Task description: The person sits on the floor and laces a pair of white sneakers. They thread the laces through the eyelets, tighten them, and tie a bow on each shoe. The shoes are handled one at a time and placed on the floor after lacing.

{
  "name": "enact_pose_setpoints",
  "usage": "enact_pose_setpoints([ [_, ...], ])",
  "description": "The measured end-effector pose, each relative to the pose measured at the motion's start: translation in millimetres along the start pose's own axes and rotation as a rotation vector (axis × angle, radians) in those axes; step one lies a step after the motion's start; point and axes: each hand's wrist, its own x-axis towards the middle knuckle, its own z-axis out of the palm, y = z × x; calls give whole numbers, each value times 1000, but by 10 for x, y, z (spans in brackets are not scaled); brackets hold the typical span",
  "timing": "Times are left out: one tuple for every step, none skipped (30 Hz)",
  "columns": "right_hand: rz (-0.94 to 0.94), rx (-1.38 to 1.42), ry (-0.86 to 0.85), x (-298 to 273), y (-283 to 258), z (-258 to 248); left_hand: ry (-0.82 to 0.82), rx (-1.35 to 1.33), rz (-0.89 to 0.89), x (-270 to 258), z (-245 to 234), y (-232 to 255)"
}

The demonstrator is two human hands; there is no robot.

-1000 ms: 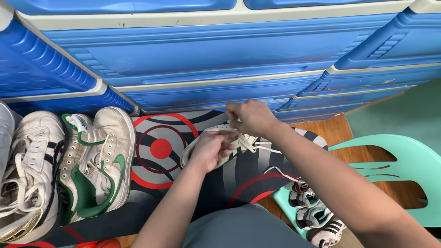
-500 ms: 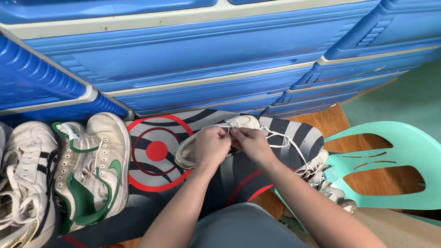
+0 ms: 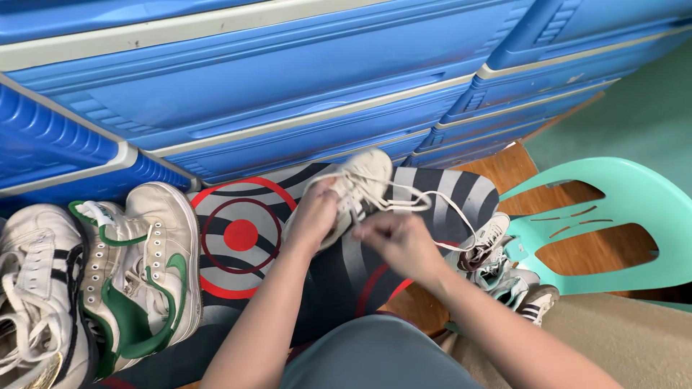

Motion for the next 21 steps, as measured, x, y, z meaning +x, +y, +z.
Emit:
enact_pose_setpoints([
  [-93, 90, -59, -160, -36, 6, -9, -61, -67, 46, 1, 35],
  [-89, 59, -273, -295, -59, -21, -19, -122, -134, 92, -2, 84],
  [-88, 24, -485, -421, -69, -100, -30, -183, -198, 126, 6, 133],
  [-87, -10, -697, -495, -70, -169, -9, -143, -233, 131, 22, 169],
  [68, -224, -645, -476, -66, -193, 20, -98, -263, 136, 8, 206],
  [220, -436, -576, -429, -61, -201, 50, -53, -293, 145, -11, 229],
  [378, -640, -499, -429, -61, -179, 17, -111, -280, 114, -22, 203],
  [366, -521, -369, -344, -53, -184, -15, -168, -266, 89, -27, 168],
  [350, -409, -232, -153, -48, -222, -48, -228, -245, 109, -28, 159],
  [274, -388, -129, 30, -58, -198, -51, -255, -247, 130, -40, 156],
  [207, -367, -29, 192, -64, -136, -56, -283, -257, 122, -40, 139],
  [230, -388, 54, 376, -72, -34, -60, -311, -268, 111, -35, 134],
  [246, -409, 136, 580, -87, 65, -52, -265, -280, 107, -36, 157],
  [266, -413, 150, 770, -89, 124, -43, -219, -293, 96, -29, 189],
  [284, -414, 161, 921, -79, 189, -30, -173, -307, 72, -37, 223],
  [301, -415, 191, 1016, -49, 243, -33, -149, -300, 51, -50, 258],
  [319, -420, 221, 1083, -7, 276, -37, -129, -294, 32, -40, 286],
  [337, -425, 252, 1117, 38, 306, -42, -110, -288, 16, -35, 307],
  [302, -350, 237, 1103, 83, 314, -46, -128, -278, 6, -35, 321],
  [268, -276, 222, 1047, 122, 300, -49, -146, -267, 1, -40, 326],
  [234, -204, 206, 962, 151, 268, -53, -166, -259, -3, -42, 319],
])
